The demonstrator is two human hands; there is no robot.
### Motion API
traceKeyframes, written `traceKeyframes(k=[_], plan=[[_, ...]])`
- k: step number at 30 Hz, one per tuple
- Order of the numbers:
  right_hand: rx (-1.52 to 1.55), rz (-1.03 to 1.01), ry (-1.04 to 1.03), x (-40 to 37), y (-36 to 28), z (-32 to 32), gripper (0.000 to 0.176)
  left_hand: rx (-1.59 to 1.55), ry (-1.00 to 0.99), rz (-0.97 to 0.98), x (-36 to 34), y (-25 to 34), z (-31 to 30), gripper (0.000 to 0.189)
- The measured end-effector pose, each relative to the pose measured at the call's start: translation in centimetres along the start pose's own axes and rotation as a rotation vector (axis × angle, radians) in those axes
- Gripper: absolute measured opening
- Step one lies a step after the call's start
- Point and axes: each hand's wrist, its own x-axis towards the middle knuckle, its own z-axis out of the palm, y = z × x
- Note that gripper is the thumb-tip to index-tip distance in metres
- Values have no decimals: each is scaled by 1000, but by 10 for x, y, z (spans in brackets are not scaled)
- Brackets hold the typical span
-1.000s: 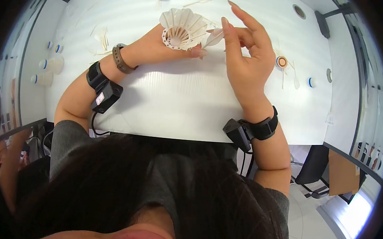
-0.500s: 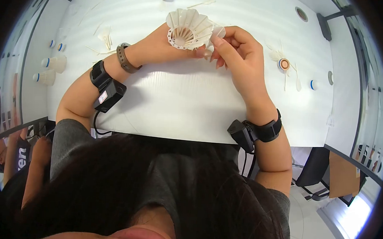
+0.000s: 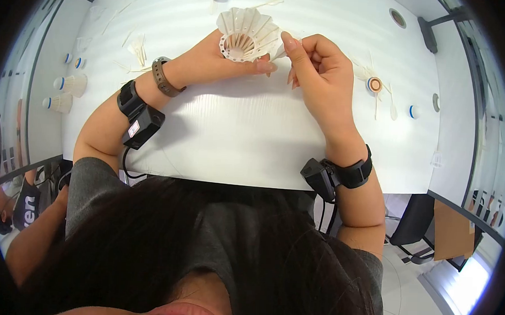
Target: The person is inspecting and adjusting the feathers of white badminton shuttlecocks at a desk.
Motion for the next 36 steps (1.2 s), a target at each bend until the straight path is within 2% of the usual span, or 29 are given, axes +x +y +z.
traceKeyframes(k=[5, 13, 17, 20, 26, 32, 36], plan=[[-5, -23, -1, 1, 2, 1, 26, 77, 8, -19, -1, 4, 0, 31], [-14, -50, 48, 1, 0, 2, 25, -43, 16, -23, 1, 0, 0, 28], [-28, -87, 72, 0, -1, 2, 25, 50, 34, -85, 1, 3, -2, 29], [-17, -112, 77, 1, 1, 1, 25, -28, 15, -27, 2, -2, -1, 29], [-10, -122, 90, 2, 2, -1, 25, 13, -13, -35, 2, 2, -3, 20], [-21, -162, 114, 2, 6, -1, 25, 35, 0, -36, 3, 2, -3, 21], [11, -157, 184, 5, 4, -5, 25, -31, -5, -18, 1, 0, -3, 29]])
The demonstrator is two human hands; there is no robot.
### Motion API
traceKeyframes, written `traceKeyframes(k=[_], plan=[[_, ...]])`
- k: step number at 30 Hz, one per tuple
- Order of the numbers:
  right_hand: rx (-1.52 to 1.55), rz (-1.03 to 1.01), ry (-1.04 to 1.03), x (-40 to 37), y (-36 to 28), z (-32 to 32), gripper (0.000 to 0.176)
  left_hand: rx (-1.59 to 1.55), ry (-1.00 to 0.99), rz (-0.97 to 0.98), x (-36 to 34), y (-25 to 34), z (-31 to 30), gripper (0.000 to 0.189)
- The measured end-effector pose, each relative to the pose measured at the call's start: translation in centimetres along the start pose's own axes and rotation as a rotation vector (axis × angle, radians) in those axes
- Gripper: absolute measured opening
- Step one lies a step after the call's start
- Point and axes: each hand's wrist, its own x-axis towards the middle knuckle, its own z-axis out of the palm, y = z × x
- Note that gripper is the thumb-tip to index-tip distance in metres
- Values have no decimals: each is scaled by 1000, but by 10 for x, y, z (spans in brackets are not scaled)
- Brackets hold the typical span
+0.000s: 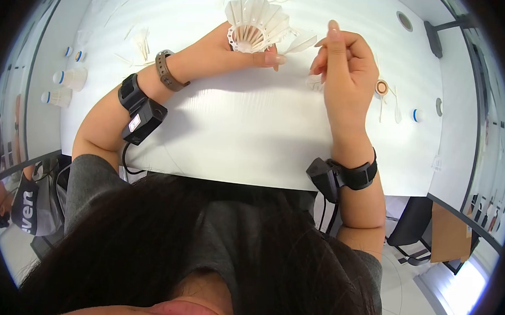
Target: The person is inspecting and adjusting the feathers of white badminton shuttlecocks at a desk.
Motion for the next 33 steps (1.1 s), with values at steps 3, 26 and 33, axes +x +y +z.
traceKeyframes(k=[3, 26, 33], plan=[[34, -15, 1, 2, 2, -2, 28, 53, -3, -23, 0, 2, 1, 30], [-10, 119, -234, -3, 1, -1, 31, 87, -20, 50, 1, 1, 2, 28], [55, 52, -61, 2, 2, -7, 32, 71, -38, -39, -1, 1, 2, 36]])
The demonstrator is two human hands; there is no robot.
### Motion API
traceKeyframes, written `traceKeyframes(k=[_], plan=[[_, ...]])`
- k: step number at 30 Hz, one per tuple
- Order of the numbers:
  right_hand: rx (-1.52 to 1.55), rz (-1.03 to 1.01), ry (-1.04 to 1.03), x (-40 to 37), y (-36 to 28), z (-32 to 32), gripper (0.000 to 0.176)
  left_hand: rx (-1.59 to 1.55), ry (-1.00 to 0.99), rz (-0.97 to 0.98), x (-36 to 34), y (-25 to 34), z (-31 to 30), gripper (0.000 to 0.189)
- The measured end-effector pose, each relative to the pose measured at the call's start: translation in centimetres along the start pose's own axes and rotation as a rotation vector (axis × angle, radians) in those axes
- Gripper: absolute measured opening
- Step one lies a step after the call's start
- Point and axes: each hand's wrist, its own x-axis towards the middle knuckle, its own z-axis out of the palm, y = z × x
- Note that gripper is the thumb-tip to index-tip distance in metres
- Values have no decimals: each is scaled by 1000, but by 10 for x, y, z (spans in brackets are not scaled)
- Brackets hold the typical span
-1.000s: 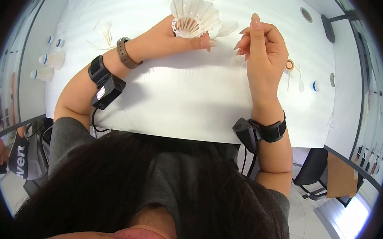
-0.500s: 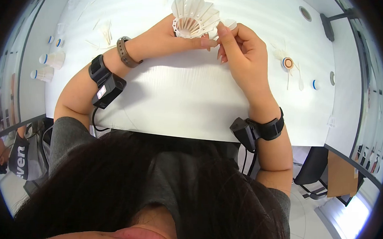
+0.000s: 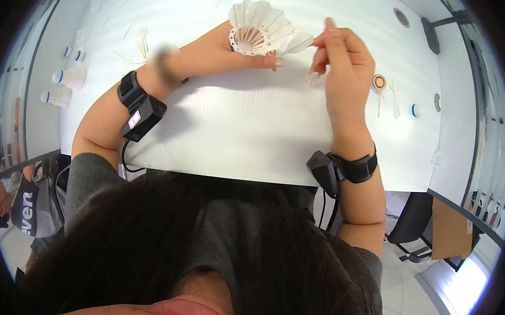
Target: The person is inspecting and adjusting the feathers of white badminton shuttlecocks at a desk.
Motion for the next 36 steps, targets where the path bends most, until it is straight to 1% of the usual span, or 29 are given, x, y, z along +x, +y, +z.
traceKeyframes(k=[1, 4, 5, 8, 9, 11, 14, 15, 17, 20, 23, 26, 29, 32, 35, 36], plan=[[0, -18, 25, 2, 1, -4, 32, 9, 5, 11, 0, 1, 1, 36], [15, 25, 34, 2, 1, -5, 31, 25, 12, 16, -1, 0, 0, 36], [61, 42, 3, 1, 0, -2, 28, 26, 12, 16, 0, -1, 0, 36], [-39, 121, -102, -5, -8, 10, 26, -42, 0, 15, -1, 3, 1, 38], [-6, 93, -174, -5, -4, 9, 25, -29, 3, 42, -1, 1, 1, 37], [-24, 86, -170, -7, -3, 13, 25, 1, 10, 101, 2, -3, 1, 35], [-36, 70, -167, -6, -2, 10, 25, 12, 41, 65, 1, 3, 1, 40], [-35, 66, -169, -5, -1, 8, 25, 32, 17, 42, 0, 5, 0, 43], [-55, 65, -92, -4, -7, 8, 26, 77, -30, -3, -3, 8, -5, 48], [-84, 14, -21, -1, -5, 4, 26, -151, 156, 184, 0, -11, 7, 51], [-106, -50, 18, -1, -7, 3, 26, -286, 30, -37, -1, -5, -8, 49], [-104, -82, 36, -1, -8, 3, 25, -227, 71, 36, 2, -14, -8, 44], [-89, -129, 15, -3, -8, 3, 23, -196, 104, 57, 0, -11, -9, 41], [-102, -151, 4, -5, -9, 3, 21, -389, 161, 196, 7, -13, 0, 46], [-117, -158, 4, -5, -11, 5, 21, -348, 149, 206, 10, -26, -1, 48], [-107, -157, -2, -4, -10, 6, 21, -321, 139, 240, 12, -27, -2, 48]])
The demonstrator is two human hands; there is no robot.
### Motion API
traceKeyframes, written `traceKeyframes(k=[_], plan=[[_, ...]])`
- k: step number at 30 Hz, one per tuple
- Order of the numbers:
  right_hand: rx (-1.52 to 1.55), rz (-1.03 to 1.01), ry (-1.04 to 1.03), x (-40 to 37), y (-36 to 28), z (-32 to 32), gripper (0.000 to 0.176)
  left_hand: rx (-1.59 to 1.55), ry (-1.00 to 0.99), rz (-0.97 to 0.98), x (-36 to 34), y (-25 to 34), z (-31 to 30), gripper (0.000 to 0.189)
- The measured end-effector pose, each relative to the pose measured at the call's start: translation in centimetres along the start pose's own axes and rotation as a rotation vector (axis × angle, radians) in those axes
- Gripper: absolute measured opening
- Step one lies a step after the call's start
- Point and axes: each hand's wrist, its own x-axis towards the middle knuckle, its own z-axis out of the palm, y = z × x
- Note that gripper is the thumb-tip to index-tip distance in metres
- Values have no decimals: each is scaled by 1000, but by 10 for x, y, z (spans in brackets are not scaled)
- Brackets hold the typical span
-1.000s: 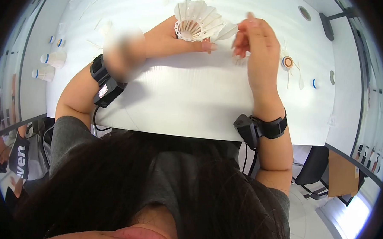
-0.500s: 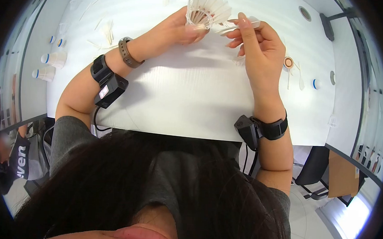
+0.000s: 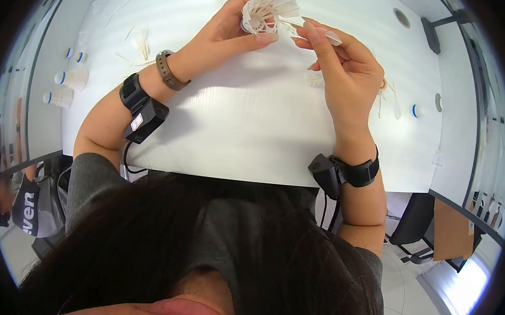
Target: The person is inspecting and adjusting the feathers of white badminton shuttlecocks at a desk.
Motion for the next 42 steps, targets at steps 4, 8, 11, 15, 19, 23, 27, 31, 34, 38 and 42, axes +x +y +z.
traceKeyframes(k=[4, 8, 11, 15, 19, 23, 27, 31, 34, 38, 42], plan=[[-35, 4, 12, -2, 0, 2, 20, 133, -45, 70, -1, 3, -3, 47], [-140, -12, 18, -3, 0, 0, 18, 164, -37, 114, 1, 4, -2, 47], [-181, -41, 19, -3, -1, 0, 18, 206, -23, 164, -1, 1, -1, 46], [-175, -82, -5, -3, 4, 0, 17, 214, -25, 106, 1, 5, -2, 46], [-265, -76, -10, -4, 0, 0, 16, 243, -29, 79, -1, 5, -2, 49], [-295, -88, -31, -4, 3, -2, 15, 436, 21, 211, -3, 8, 5, 44], [-293, -41, -53, -6, 3, 1, 15, 531, -29, 96, -7, 14, 3, 50], [-305, 9, -89, -6, 0, 2, 15, 488, -51, 75, -7, 13, 3, 49], [-235, 43, -91, -7, 2, 3, 16, 382, -68, 21, -9, 10, 2, 50], [-226, 45, -95, -7, 0, 5, 15, 292, -64, 15, -8, 7, 5, 49], [-273, 9, -89, -8, -3, 6, 13, 236, -95, -12, -11, 11, 9, 49]])
